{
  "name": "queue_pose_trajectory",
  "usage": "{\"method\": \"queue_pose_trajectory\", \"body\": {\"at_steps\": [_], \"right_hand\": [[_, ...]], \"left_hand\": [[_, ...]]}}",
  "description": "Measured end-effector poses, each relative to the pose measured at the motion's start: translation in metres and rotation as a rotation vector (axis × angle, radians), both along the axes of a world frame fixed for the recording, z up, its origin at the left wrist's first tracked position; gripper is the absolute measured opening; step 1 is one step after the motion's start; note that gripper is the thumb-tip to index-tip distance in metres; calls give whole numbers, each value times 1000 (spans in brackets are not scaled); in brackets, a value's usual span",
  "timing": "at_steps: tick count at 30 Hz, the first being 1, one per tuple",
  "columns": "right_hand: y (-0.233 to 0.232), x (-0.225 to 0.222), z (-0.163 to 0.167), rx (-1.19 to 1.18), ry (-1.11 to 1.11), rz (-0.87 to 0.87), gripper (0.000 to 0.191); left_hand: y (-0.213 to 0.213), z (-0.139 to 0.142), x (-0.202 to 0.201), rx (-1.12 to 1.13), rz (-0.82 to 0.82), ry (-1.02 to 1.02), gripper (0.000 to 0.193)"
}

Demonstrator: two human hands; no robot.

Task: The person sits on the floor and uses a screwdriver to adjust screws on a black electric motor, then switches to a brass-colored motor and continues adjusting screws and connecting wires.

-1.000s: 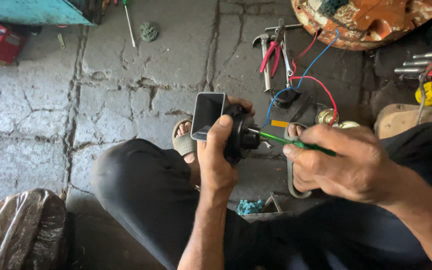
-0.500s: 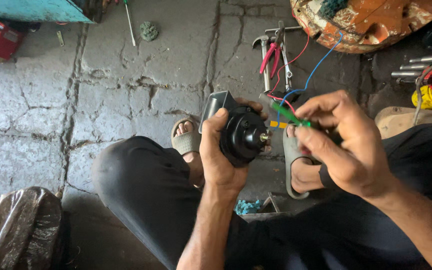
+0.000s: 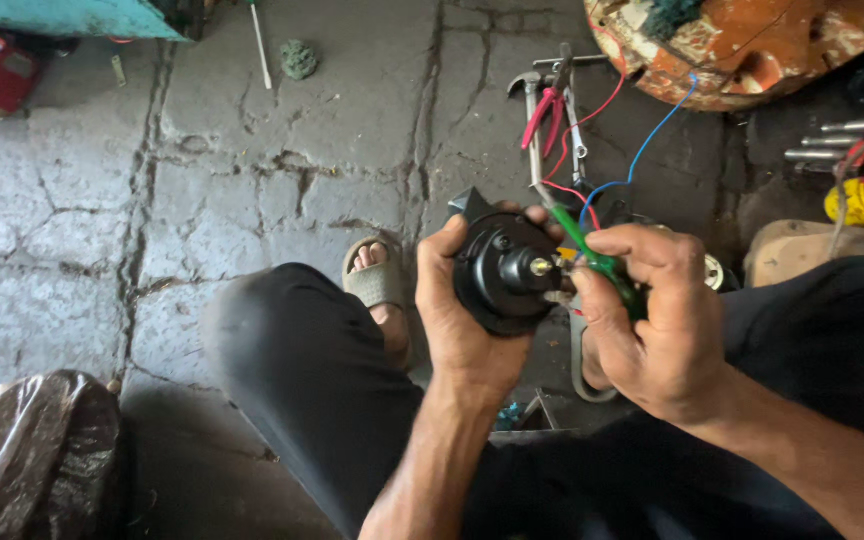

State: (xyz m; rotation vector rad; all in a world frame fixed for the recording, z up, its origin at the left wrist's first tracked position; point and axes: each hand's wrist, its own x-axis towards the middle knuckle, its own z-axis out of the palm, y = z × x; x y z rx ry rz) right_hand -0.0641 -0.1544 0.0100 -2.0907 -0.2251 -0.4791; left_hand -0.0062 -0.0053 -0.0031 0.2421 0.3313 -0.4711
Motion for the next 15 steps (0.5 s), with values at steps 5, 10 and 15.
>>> {"method": "queue_pose_trajectory", "body": {"at_steps": [5, 10, 15], "right_hand": [[-2, 2, -2, -41, -53, 24, 36], [-2, 3, 0, -109, -71, 16, 35], [-1, 1, 2, -106, -36, -30, 33]], "left_hand": [[-2, -2, -1, -54, 5, -12, 47], [0, -3, -1, -25, 28, -30, 47], [2, -2, -1, -66, 24, -49, 46]]}}
